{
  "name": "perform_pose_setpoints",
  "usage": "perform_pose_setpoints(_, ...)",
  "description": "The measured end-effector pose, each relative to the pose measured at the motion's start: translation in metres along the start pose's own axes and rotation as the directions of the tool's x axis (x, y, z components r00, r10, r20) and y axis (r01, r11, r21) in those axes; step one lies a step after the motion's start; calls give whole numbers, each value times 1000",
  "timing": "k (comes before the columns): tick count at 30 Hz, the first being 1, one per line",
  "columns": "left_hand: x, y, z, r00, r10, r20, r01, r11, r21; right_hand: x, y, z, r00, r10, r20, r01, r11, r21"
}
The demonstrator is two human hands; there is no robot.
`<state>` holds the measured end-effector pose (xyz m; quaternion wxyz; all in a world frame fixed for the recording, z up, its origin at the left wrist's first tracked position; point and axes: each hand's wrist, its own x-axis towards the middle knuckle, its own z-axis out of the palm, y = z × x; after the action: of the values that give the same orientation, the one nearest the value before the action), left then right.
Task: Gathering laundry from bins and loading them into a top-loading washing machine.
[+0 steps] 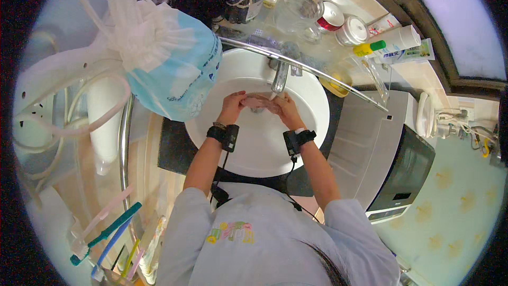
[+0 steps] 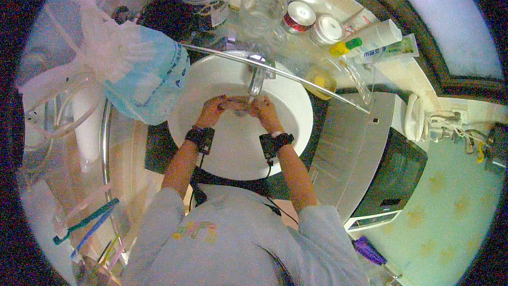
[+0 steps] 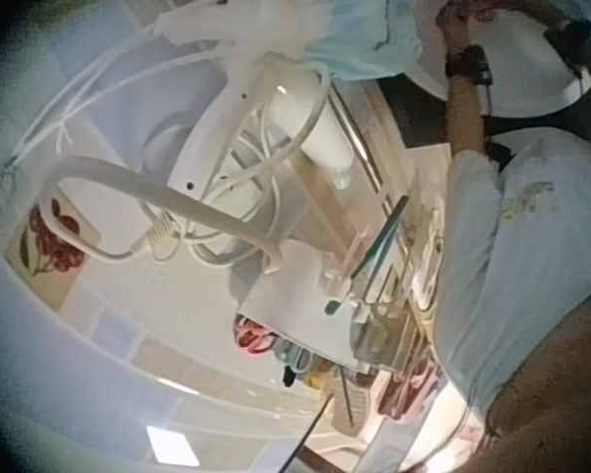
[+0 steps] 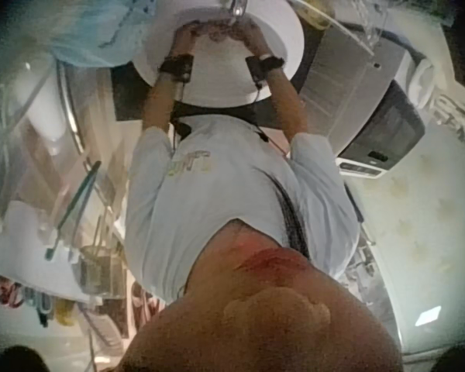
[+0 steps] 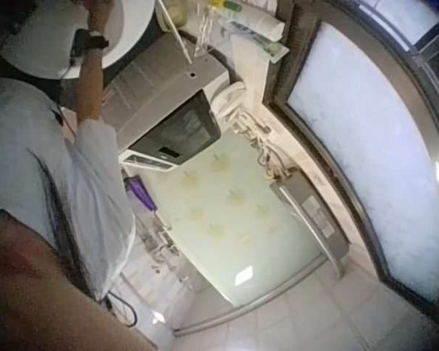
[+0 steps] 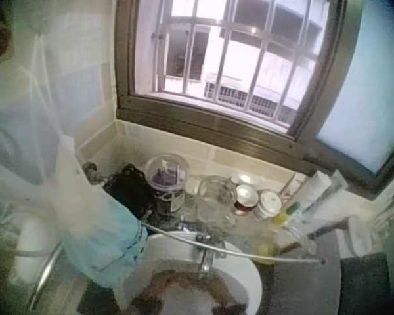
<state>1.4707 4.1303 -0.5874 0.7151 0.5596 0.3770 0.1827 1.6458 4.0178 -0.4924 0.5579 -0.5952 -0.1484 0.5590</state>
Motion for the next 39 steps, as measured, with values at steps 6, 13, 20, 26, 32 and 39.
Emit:
perform_pose_setpoints(6, -1, -17, 39, 953, -297, 64, 281, 781, -557, -4, 0, 49, 989, -150, -13, 149, 986, -81)
perform_pose_setpoints(13, 14, -44, 66, 938, 314, 150, -303, 949, -90, 12, 4, 54, 781, -622, 60, 394, 416, -819)
perform_pose_setpoints(20, 2, 7, 80, 942, -221, 252, 334, 693, -639, 11, 1, 42, 831, -531, -167, 198, 562, -803)
perform_pose_setpoints(26, -8, 29, 71, 961, -210, 178, 271, 838, -475, 13, 13, 34, 873, -483, -71, 284, 621, -731)
perform_pose_setpoints(32, -20, 58, 72, 907, -291, 305, 421, 643, -640, 46, 41, -40, 922, -230, -312, -25, 767, -641)
perform_pose_setpoints(39, -36, 33, 7, 970, 201, 137, -227, 950, 213, 4, -4, -39, 963, 212, 165, -153, 938, -311)
